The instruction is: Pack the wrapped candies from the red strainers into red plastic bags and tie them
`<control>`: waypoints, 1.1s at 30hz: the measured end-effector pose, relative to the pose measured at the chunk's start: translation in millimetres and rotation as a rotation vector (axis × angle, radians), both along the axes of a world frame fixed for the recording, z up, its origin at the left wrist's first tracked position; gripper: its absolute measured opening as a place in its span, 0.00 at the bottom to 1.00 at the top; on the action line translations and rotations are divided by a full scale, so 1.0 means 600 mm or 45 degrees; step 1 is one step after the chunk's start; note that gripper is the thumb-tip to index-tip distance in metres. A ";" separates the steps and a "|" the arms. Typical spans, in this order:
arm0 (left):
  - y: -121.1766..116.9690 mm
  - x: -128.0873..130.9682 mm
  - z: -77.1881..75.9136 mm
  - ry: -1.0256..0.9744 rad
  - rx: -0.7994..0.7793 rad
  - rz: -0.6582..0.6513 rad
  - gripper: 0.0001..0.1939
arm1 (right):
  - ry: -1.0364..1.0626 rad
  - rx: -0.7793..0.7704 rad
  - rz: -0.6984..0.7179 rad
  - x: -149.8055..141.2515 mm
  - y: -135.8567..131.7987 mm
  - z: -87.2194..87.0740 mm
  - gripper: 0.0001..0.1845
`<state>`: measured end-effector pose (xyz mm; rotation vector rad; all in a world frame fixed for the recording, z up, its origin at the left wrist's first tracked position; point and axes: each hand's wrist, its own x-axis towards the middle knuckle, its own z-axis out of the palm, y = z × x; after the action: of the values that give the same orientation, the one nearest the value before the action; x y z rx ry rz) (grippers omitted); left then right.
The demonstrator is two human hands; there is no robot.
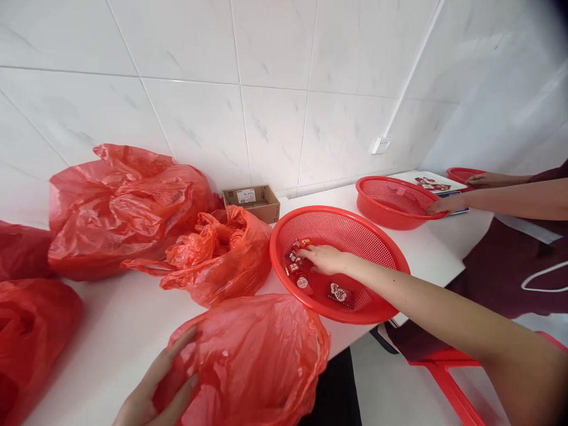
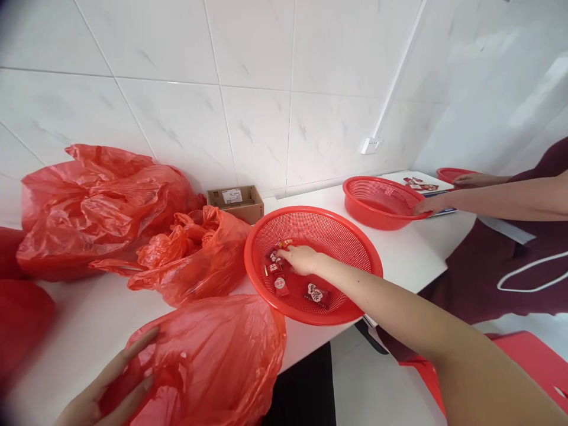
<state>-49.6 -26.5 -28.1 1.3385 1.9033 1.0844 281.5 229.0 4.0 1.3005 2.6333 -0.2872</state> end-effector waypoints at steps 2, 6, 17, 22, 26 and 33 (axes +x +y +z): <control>-0.001 -0.022 -0.004 -0.004 -0.041 0.039 0.33 | -0.017 0.025 -0.031 0.003 0.006 -0.002 0.33; -0.003 -0.050 -0.022 0.010 -0.080 0.024 0.35 | -0.081 0.063 -0.161 0.008 0.022 0.006 0.29; -0.021 -0.008 0.012 0.045 0.003 0.147 0.34 | -0.224 0.049 -0.291 -0.052 0.034 0.032 0.18; -0.024 0.005 0.023 0.099 0.109 0.093 0.33 | -0.243 0.038 -0.390 -0.042 0.038 0.057 0.18; -0.021 0.011 0.022 0.151 0.136 0.000 0.33 | -0.226 0.020 -0.441 -0.062 0.026 0.039 0.18; -0.038 0.029 0.051 0.140 0.251 0.193 0.32 | -0.080 -0.062 -0.475 -0.072 0.032 0.062 0.15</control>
<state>-31.9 -49.2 2.7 1.4030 2.0491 1.3282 238.2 248.3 41.3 1.7483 2.3033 -0.3537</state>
